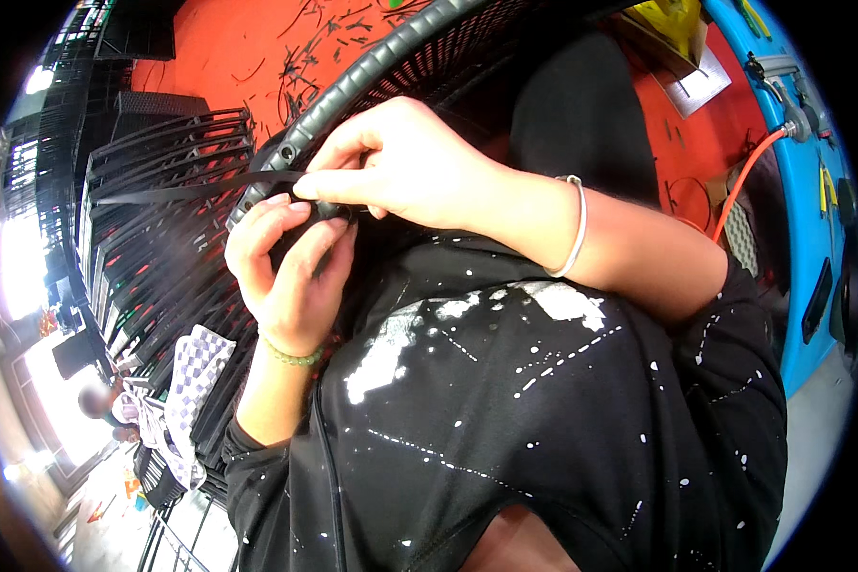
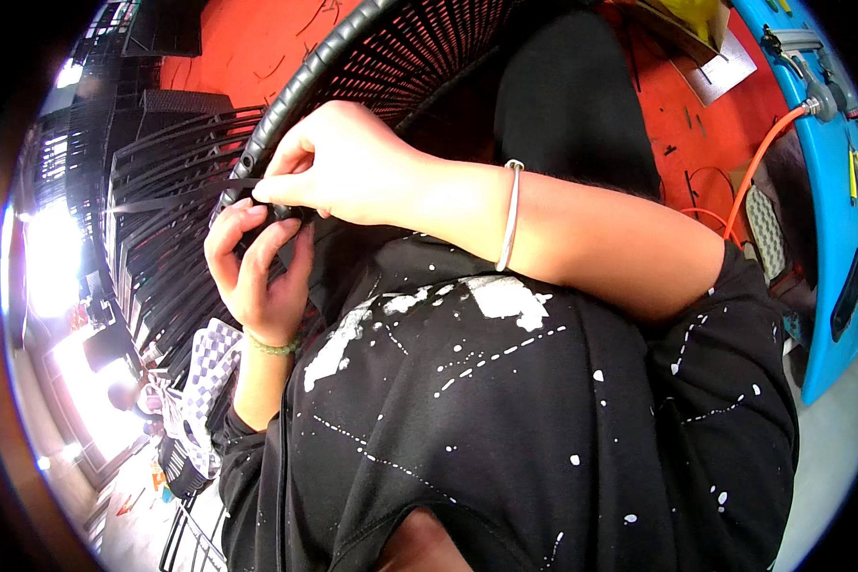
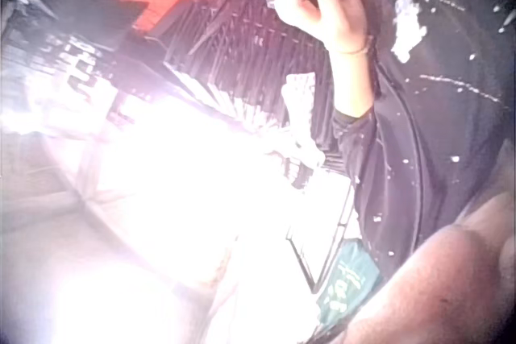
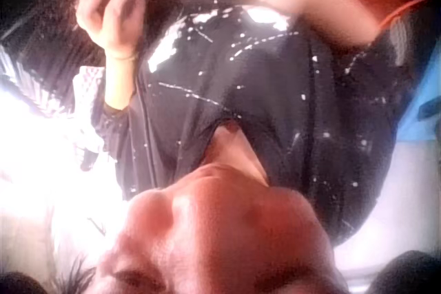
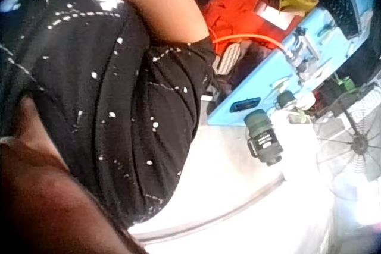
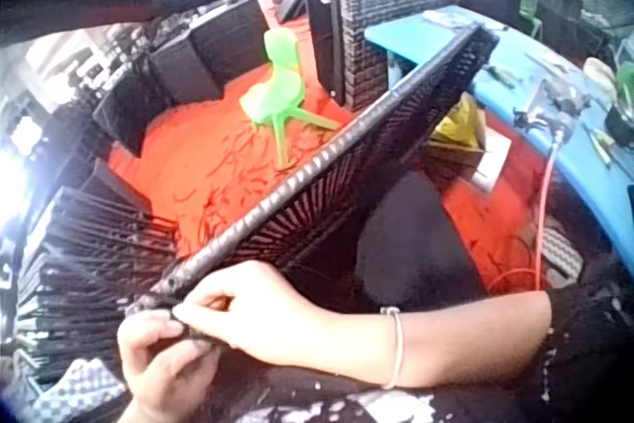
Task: The person sits on the floor and weaves a black plastic strip through the frame of a black wicker chair. They use their hands to thread the strip and a pair of pliers to pull it through tight spots.
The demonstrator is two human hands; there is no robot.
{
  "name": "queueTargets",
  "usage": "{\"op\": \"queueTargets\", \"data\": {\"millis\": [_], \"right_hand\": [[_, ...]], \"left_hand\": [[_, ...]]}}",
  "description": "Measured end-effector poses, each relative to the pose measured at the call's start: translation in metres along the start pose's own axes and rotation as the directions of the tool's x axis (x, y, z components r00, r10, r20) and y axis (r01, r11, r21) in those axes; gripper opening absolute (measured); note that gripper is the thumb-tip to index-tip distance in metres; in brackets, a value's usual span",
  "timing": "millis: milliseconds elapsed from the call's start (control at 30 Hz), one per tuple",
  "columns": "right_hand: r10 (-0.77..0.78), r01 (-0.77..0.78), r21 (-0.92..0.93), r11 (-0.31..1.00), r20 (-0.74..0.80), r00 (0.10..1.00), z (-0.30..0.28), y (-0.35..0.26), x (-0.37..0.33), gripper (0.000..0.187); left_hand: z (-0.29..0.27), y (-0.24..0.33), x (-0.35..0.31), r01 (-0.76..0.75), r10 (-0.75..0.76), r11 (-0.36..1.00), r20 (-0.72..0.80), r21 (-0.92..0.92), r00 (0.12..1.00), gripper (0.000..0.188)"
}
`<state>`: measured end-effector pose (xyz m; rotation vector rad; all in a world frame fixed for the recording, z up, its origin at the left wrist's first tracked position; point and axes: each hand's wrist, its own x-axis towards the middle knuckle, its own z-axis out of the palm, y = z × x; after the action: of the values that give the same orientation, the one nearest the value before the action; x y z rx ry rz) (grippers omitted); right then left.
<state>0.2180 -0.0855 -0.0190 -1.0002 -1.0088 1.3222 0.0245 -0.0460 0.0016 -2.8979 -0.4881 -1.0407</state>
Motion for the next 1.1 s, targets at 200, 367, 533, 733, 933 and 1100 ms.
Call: {"op": "queueTargets", "data": {"millis": [200, 367, 533, 733, 933, 1100], "right_hand": [[0.068, -0.036, 0.309, 0.950, -0.096, 0.993, 0.002, 0.010, -0.001, 0.025], [0.062, -0.006, 0.401, 0.916, -0.128, 0.990, 0.004, 0.012, 0.000, 0.025], [0.057, -0.023, 0.291, 0.957, -0.109, 0.992, 0.002, 0.000, -0.007, 0.025], [0.037, -0.020, 0.218, 0.976, -0.076, 0.996, -0.001, 0.006, -0.006, 0.025], [0.045, -0.037, 0.155, 0.987, -0.045, 0.998, -0.002, 0.007, -0.008, 0.025], [0.058, -0.053, 0.114, 0.992, -0.043, 0.997, -0.003, 0.009, -0.016, 0.027]], "left_hand": [[0.001, 0.006, 0.006, 0.036, -0.036, 0.999, -0.017, 0.019, 0.999, 0.033], [-0.004, 0.013, 0.016, 0.035, -0.035, 0.999, 0.063, -0.002, 0.997, 0.029], [-0.026, 0.003, 0.015, -0.037, 0.053, 0.997, 0.269, -0.063, 0.962, 0.030], [-0.037, -0.002, 0.012, -0.106, 0.087, 0.994, 0.354, 0.036, 0.931, 0.030], [-0.005, 0.019, 0.016, 0.032, -0.038, 0.998, 0.116, 0.054, 0.992, 0.029], [-0.028, 0.006, 0.014, 0.071, -0.028, 0.986, 0.265, -0.153, 0.964, 0.020]]}}
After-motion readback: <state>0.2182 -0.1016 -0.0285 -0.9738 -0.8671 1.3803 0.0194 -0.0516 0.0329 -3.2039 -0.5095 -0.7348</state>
